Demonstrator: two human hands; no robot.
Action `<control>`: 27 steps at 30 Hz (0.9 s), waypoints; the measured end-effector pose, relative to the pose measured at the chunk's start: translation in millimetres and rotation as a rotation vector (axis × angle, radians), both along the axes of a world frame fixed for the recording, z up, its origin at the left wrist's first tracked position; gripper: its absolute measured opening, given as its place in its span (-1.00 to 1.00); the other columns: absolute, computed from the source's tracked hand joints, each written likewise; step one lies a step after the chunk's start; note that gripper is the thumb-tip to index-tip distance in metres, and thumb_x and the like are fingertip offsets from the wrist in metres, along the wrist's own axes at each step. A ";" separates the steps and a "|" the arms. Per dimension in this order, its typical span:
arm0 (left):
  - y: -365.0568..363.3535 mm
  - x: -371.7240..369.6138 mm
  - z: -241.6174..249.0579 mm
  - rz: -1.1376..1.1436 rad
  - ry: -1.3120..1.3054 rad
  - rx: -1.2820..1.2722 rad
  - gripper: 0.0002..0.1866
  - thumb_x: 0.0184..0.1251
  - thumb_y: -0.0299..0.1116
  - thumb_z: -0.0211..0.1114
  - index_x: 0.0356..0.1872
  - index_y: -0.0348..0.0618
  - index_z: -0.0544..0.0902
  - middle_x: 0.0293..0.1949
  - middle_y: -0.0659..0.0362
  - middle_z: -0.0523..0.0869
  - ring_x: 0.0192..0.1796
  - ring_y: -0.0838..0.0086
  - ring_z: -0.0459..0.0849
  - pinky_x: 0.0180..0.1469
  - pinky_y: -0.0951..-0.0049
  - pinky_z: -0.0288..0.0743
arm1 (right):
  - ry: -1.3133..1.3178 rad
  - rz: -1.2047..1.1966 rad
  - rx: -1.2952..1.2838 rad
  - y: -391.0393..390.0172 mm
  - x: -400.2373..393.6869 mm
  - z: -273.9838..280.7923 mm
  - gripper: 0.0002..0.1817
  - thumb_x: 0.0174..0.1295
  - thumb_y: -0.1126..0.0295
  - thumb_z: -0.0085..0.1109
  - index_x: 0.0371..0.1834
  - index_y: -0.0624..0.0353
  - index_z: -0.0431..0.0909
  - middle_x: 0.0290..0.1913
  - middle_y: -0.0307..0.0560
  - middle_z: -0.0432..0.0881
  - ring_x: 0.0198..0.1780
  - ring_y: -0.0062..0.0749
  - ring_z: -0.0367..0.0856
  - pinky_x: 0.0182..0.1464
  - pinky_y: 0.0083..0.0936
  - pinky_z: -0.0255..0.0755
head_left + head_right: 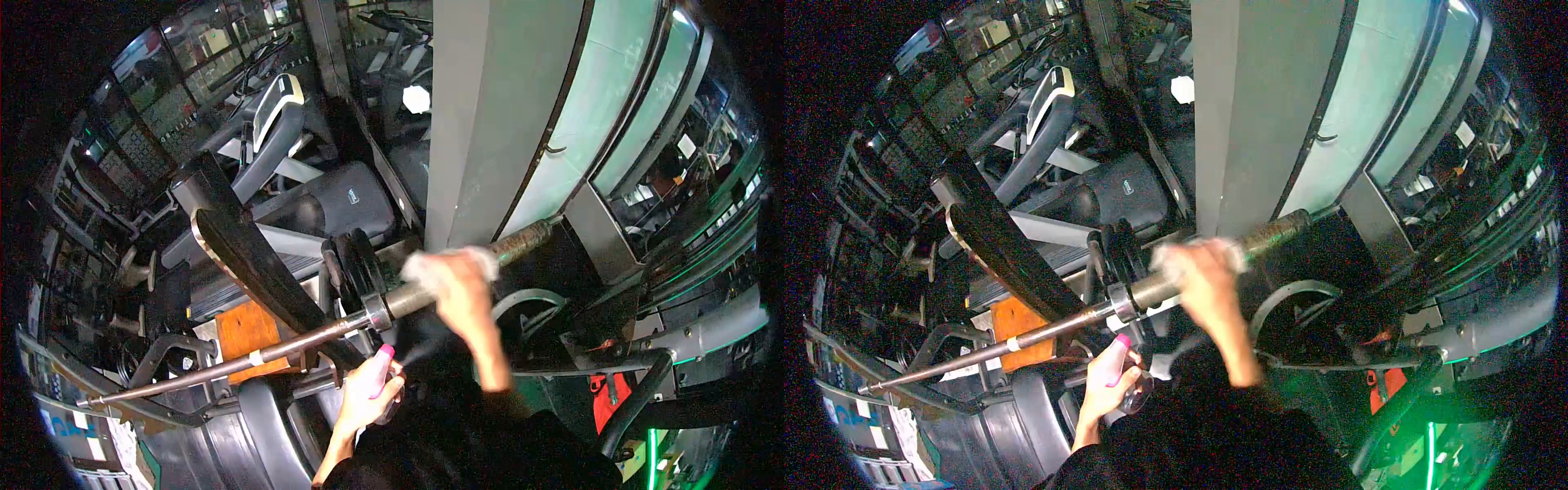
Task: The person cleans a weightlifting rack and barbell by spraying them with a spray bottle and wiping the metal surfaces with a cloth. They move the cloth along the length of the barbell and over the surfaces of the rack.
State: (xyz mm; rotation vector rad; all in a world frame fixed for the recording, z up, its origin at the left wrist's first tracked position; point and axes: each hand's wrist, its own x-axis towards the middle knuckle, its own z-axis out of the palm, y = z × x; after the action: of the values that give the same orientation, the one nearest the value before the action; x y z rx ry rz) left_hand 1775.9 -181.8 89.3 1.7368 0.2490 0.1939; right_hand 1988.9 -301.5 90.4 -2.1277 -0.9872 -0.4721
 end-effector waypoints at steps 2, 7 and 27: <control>-0.6 7.6 10.5 0.003 -0.005 -0.067 -0.75 0.21 -0.53 0.27 -0.09 -0.27 0.54 -0.37 0.19 0.63 -0.47 0.57 0.63 -0.39 0.50 0.54 | 0.013 0.244 -0.012 23.1 -36.4 7.0 -0.61 -0.02 0.54 0.15 -0.08 -0.06 0.63 -0.08 -0.15 0.62 0.04 -0.14 0.52 0.26 -0.18 0.25; 2.9 14.5 12.0 -0.032 -0.031 0.103 -0.77 0.20 -0.52 0.29 -0.12 -0.29 0.54 -0.39 0.20 0.63 -0.48 0.56 0.63 -0.40 0.51 0.55 | -0.032 0.050 -0.112 -23.2 7.6 14.1 -0.64 -0.01 0.61 0.05 -0.15 0.02 0.65 -0.07 -0.07 0.59 0.06 -0.17 0.54 0.19 -0.33 0.38; 8.2 8.2 8.1 0.007 0.010 -0.063 -0.85 0.24 -0.47 0.22 -0.22 -0.29 0.49 -0.43 0.18 0.59 -0.49 0.58 0.60 -0.40 0.55 0.51 | 0.602 -0.320 -0.317 -51.7 49.8 77.5 -0.80 0.15 0.38 0.05 -0.24 -0.01 0.67 -0.21 -0.12 0.65 -0.15 -0.21 0.60 -0.16 -0.32 0.49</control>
State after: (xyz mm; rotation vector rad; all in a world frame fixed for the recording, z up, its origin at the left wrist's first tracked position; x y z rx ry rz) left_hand 1784.1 -173.6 97.4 1.6754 0.2655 0.1806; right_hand 2038.7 -353.2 167.9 -2.5010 -0.3962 0.1988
